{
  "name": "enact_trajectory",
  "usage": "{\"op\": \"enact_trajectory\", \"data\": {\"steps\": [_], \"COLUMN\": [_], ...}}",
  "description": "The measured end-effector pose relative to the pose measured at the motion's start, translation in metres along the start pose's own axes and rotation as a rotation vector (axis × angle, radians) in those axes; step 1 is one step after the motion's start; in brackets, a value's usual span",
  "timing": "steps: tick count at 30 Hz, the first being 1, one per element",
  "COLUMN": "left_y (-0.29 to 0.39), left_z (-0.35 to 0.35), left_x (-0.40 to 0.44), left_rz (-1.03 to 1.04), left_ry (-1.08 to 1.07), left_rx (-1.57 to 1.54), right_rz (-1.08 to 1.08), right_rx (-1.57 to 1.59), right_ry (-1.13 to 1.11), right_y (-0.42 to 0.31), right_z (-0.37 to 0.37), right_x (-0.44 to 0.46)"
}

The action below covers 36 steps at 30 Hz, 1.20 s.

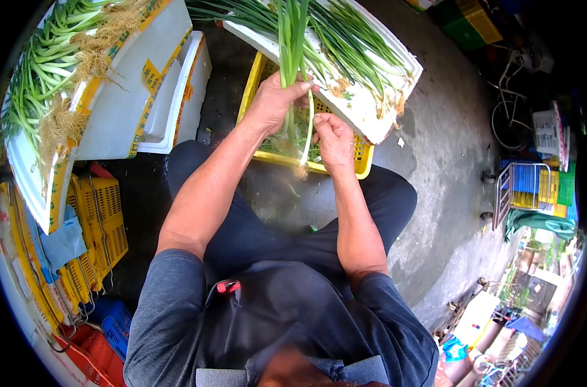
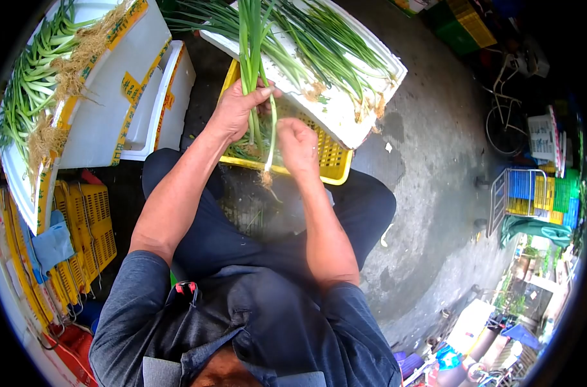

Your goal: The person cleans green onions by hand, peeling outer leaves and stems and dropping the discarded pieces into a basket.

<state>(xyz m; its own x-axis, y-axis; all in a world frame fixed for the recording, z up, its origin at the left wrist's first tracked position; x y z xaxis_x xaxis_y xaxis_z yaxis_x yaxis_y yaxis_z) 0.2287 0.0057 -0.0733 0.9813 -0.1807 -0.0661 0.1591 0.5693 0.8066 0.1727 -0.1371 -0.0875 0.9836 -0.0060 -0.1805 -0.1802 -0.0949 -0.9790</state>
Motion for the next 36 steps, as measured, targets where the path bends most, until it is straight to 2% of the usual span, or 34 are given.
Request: {"op": "enact_trajectory", "data": {"steps": [14, 20, 26, 32, 36], "left_y": [0.0, -0.005, -0.005, -0.013, -0.011], "left_z": [0.003, 0.004, 0.005, 0.0, -0.001], "left_x": [0.0, -0.002, -0.001, 0.003, 0.003], "left_rz": [-0.012, -0.069, -0.049, -0.082, -0.037], "left_ry": [-0.022, -0.011, -0.012, -0.006, 0.01], "left_rx": [-0.001, -0.037, -0.037, -0.057, 0.004], "right_rz": [-0.005, -0.006, -0.094, -0.152, -0.283], "right_rx": [-0.009, 0.118, 0.17, 0.052, -0.151], "right_ry": [0.015, -0.045, 0.003, 0.096, 0.193], "right_y": [0.013, 0.002, -0.007, -0.018, -0.028], "right_z": [-0.002, 0.005, 0.005, -0.001, -0.007], "right_x": [0.004, 0.001, 0.002, -0.003, -0.009]}}
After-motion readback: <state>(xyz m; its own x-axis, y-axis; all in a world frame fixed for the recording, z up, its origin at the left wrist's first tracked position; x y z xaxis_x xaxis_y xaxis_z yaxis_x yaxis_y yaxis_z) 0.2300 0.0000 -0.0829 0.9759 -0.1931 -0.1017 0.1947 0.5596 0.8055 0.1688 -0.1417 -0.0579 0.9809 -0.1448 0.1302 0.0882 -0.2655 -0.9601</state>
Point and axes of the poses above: each hand's wrist, its own x-axis towards the middle knuckle, its own z-axis out of the palm, y = z × x, the point moved 10 cm from there along x, towards the middle knuckle
